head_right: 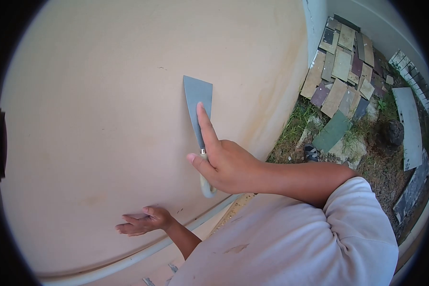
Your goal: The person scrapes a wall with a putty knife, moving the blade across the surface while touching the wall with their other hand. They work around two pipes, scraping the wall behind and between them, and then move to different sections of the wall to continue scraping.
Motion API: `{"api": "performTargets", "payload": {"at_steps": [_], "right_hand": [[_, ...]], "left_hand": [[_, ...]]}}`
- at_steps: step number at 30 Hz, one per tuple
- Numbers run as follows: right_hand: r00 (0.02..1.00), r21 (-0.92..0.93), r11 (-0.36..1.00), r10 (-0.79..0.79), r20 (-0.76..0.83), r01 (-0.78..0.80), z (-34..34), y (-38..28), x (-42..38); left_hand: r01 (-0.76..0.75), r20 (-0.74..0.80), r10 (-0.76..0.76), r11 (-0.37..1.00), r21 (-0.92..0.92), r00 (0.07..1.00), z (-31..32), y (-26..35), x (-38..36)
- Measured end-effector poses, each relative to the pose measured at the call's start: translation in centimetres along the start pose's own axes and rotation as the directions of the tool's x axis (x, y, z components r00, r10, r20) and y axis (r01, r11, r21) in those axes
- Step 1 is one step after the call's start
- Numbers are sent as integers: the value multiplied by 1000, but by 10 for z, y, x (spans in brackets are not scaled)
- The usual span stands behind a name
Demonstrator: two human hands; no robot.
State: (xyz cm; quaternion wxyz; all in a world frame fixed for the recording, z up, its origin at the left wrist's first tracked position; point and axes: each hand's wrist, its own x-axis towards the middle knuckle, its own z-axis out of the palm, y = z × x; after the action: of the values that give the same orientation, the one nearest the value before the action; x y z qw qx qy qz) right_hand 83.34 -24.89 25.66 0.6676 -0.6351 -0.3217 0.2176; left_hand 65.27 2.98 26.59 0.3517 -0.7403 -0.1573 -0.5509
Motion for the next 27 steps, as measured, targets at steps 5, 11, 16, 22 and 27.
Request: {"api": "performTargets", "payload": {"at_steps": [5, 11, 16, 22, 27], "right_hand": [[968, 177, 976, 159, -192, -125, -15, -41, 15], [946, 218, 960, 226, -233, -175, -5, -48, 14], [922, 261, 956, 216, -323, -132, -4, -46, 23], [932, 259, 953, 231, -280, -159, 9, -64, 14], [891, 299, 951, 196, -408, -73, -4, -53, 25]], "left_hand": [[-8, 13, 9, 999, -49, 1000, -5, 5, 3], [-42, 22, 44, 996, -81, 999, -4, 6, 3], [-81, 56, 86, 993, -91, 995, -7, 9, 8], [-73, 63, 80, 992, -106, 995, -9, 12, 9], [-90, 55, 98, 988, -128, 994, -11, 11, 9]]}}
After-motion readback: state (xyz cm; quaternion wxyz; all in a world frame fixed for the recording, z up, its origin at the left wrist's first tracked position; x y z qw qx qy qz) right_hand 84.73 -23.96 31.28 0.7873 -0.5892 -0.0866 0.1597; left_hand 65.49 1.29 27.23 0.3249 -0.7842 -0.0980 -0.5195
